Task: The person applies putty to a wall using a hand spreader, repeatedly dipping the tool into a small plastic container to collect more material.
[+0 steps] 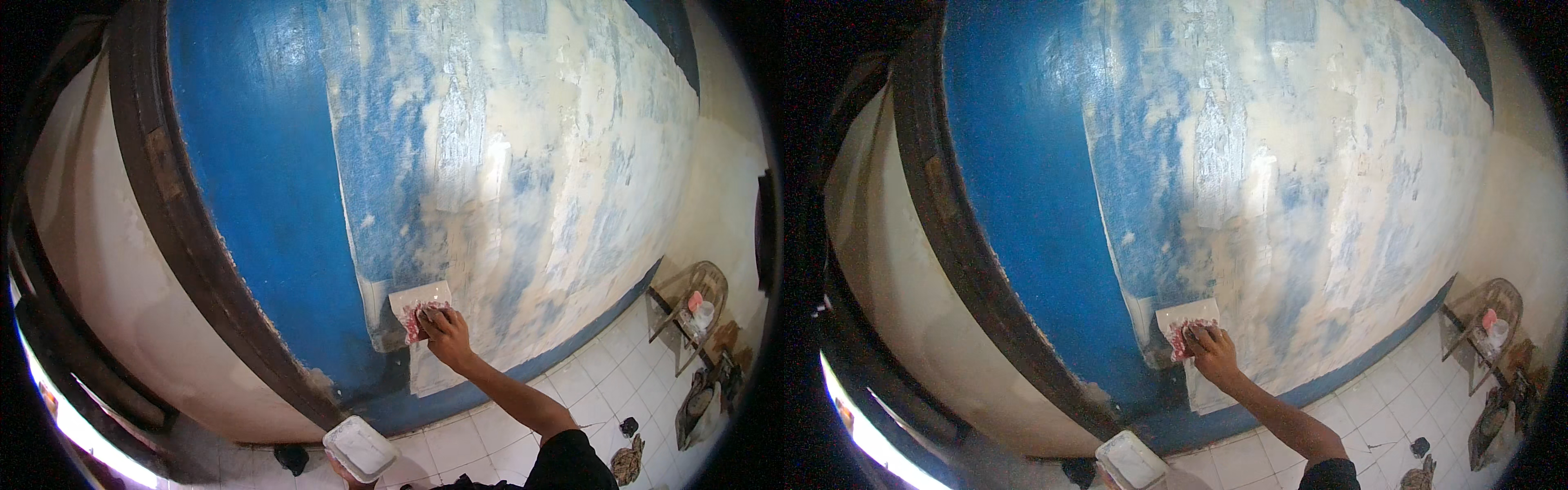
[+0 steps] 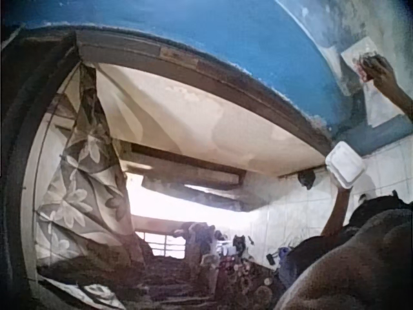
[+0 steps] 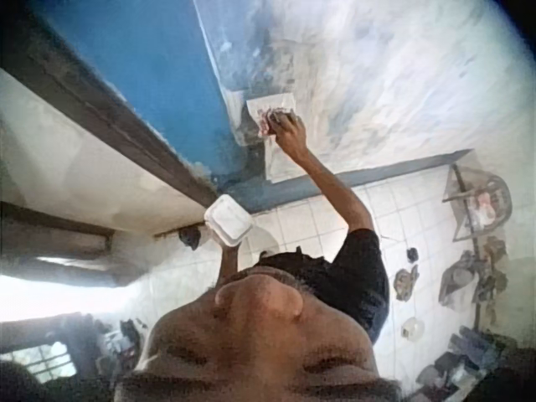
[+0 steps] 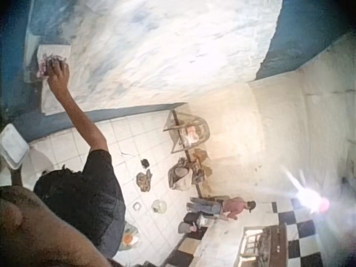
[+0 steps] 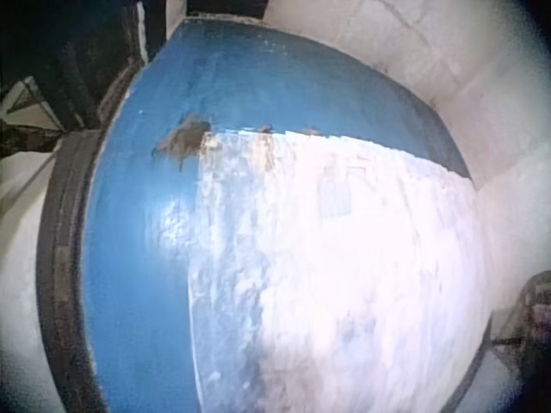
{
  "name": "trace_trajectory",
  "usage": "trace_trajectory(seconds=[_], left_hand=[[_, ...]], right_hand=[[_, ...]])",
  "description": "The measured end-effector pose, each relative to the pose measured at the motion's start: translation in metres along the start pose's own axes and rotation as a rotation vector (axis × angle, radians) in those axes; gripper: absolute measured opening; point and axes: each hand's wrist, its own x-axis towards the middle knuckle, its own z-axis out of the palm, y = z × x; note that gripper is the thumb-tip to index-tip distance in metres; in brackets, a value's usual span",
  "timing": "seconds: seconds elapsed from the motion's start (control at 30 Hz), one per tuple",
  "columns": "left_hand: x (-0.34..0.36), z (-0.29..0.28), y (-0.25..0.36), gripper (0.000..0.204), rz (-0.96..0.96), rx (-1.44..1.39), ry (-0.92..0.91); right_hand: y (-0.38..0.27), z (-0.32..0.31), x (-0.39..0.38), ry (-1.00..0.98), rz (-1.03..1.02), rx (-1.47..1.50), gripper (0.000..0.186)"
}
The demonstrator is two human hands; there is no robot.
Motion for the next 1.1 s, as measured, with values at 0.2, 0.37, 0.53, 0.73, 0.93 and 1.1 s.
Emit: trace_trajectory(seconds=[0.2, 0.37, 0.53, 0.73, 0.93, 1.1], left_hand=[[-0.002, -0.005, 0.008, 0.081, 0.01, -0.004, 0.01], [0.0, -0.003, 0.008, 0.081, 0.005, -0.005, 0.003], [0.004, 0.004, -0.003, 0.081, -0.022, -0.019, -0.016], [0.005, 0.005, 0.001, 0.081, -0.01, -0.01, -0.014], [0.006, 0.009, -0.003, 0.081, -0.026, -0.013, -0.03], [0.003, 0.008, 0.002, 0.081, -0.012, 0.001, -0.032]], right_hand=[[0.005, -0.042, 0.083, 0.055, -0.072, 0.031, 0.047], [0.011, -0.098, 0.249, 0.354, -0.192, -0.052, 0.045], [0.024, -0.119, 0.332, 0.516, -0.354, -0.181, 0.045], [0.039, -0.034, 0.247, 0.368, -0.401, -0.169, 0.038], [0.007, -0.034, 0.115, 0.036, -0.237, -0.078, 0.04], [0.001, -0.085, 0.168, -0.014, -0.197, 0.025, 0.045]])
